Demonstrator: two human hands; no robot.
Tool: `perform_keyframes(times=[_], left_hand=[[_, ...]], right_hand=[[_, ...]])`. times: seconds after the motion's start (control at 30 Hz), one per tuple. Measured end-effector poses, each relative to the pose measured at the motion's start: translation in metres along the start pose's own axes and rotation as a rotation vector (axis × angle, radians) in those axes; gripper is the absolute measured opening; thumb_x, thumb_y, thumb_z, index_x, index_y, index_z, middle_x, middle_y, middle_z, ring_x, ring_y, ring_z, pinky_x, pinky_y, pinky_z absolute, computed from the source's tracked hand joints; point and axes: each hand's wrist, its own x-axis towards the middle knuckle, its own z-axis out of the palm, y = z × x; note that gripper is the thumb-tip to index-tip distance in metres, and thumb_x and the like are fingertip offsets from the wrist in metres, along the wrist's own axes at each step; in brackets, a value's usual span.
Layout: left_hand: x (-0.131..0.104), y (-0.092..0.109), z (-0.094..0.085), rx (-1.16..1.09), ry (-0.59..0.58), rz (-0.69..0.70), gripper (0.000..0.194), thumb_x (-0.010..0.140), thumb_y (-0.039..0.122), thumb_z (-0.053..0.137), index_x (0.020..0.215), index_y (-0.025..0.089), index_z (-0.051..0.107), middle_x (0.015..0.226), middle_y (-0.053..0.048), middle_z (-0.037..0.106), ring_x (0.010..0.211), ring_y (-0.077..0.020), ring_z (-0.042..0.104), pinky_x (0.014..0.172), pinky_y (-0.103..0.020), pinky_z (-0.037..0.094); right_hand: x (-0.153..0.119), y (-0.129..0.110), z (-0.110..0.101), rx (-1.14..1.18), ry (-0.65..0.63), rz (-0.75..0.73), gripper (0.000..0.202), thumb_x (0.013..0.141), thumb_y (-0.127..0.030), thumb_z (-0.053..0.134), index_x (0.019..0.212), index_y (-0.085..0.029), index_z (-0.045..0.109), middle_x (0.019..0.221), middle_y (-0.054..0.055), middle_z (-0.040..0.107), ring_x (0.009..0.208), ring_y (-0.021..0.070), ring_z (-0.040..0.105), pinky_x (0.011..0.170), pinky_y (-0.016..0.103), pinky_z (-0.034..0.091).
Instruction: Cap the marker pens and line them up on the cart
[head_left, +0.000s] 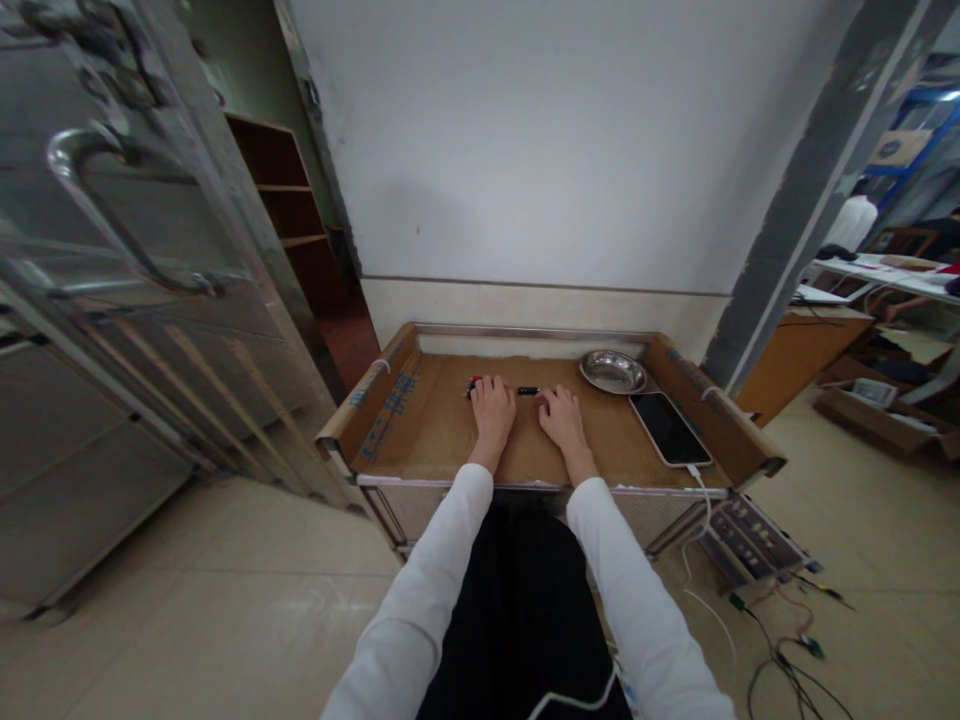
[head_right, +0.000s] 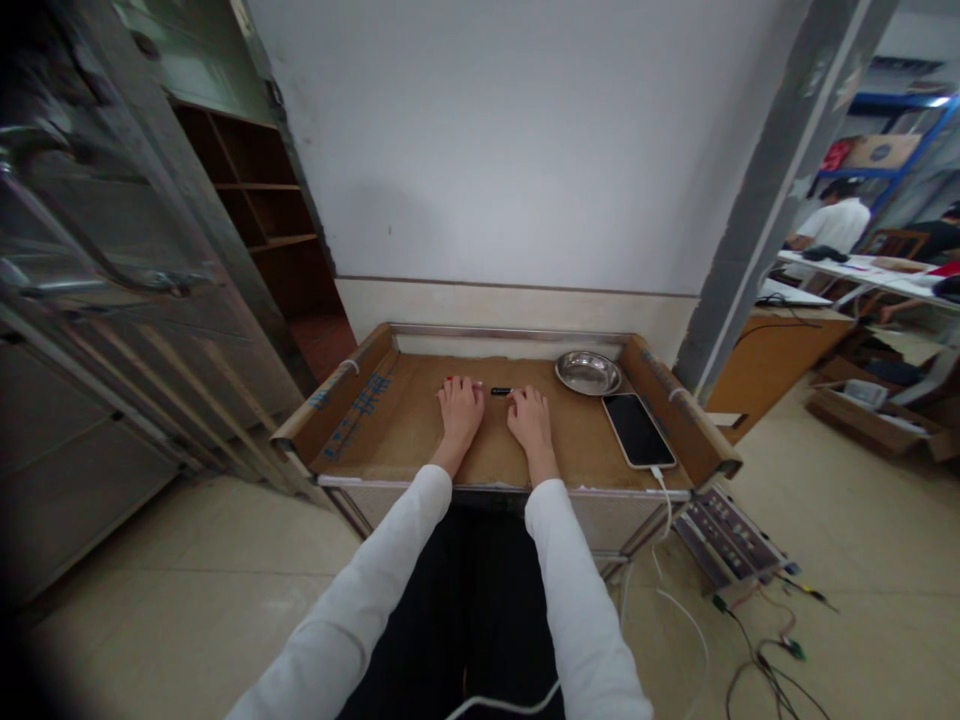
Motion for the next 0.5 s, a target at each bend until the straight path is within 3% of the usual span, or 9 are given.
perform_keyframes(times=[0.17,0.5], left_hand=[[-0.0050,-0.0036,0.0006,0.064,0.038,-0.180,0.024,0.087,0.019,0.038,0.102,0.007,0.054,0.108,-0.024,0.057,0.102,-0.0325,0.053,0.083,-0.044,0.042],[-0.0053,-0.0021,0.0028,0.008,-0.059,-0.067,0.024,0.083,0.022,0.046,0.100,0.009,0.055,0.102,-0.021,0.060,0.103,-0.0334,0.053,0.088,-0.047,0.039]], right_hand=[[0.0005,-0.0006,0.0031,0.031,-0.054,-0.092,0.030,0.084,-0.014,0.044,0.106,-0.023,0.062,0.107,0.009,0.057,0.104,0.0230,0.048,0.087,0.035,0.034],[-0.0002,-0.0008,0.0039,0.017,-0.036,-0.066,0.031,0.084,-0.016,0.044,0.109,-0.023,0.062,0.110,0.010,0.056,0.103,0.0244,0.048,0.088,0.037,0.034]])
